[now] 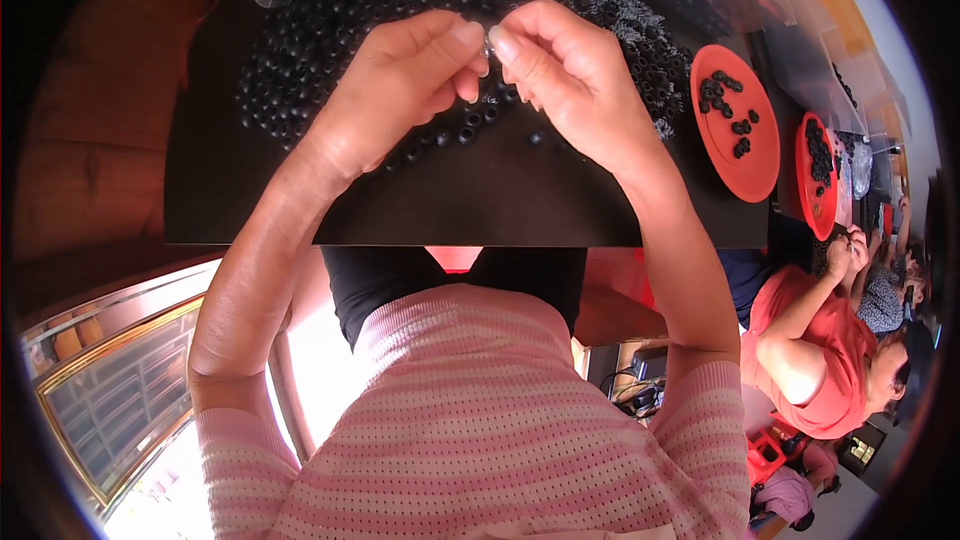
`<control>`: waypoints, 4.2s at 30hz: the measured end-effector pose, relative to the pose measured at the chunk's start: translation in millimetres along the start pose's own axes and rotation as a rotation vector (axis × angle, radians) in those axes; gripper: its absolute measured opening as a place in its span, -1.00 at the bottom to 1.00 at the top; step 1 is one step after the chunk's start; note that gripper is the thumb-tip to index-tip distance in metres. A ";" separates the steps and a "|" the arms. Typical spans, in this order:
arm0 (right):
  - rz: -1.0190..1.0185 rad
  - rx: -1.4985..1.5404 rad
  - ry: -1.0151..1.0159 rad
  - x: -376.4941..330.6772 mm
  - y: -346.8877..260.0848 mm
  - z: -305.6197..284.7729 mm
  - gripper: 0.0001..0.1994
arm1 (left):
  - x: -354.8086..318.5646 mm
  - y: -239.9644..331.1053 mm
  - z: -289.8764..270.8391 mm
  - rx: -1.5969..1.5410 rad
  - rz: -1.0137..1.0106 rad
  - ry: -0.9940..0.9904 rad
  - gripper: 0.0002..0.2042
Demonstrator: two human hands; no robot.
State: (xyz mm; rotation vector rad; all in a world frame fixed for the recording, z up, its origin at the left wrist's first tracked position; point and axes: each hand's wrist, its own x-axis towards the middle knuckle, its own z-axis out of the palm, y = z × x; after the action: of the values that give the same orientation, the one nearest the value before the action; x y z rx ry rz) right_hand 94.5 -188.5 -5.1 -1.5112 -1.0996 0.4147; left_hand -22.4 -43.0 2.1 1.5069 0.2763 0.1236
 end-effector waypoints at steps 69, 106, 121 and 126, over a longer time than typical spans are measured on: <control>-0.008 -0.057 0.061 -34.9 -2.9 -14.3 -0.90 | -4.1 -15.0 22.5 -0.245 -0.027 -0.147 -0.69; -0.153 -1.000 -0.101 -64.7 -8.0 -11.6 -0.79 | -96.1 -39.1 36.0 0.602 0.507 0.031 -0.92; -0.283 -0.760 -0.021 -76.3 -21.2 -9.0 -0.73 | -74.7 -39.4 47.7 0.121 0.156 -0.002 -0.85; -0.262 -0.708 -0.021 -75.9 -30.8 -6.3 -0.71 | -59.7 -38.5 58.8 -0.194 -0.027 0.027 -0.80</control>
State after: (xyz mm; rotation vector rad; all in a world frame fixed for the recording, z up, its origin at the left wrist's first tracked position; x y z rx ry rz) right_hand 49.3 -256.9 0.9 -1.9277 -1.5333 -0.1696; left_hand -68.4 -117.3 -27.6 1.3098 0.2979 0.1452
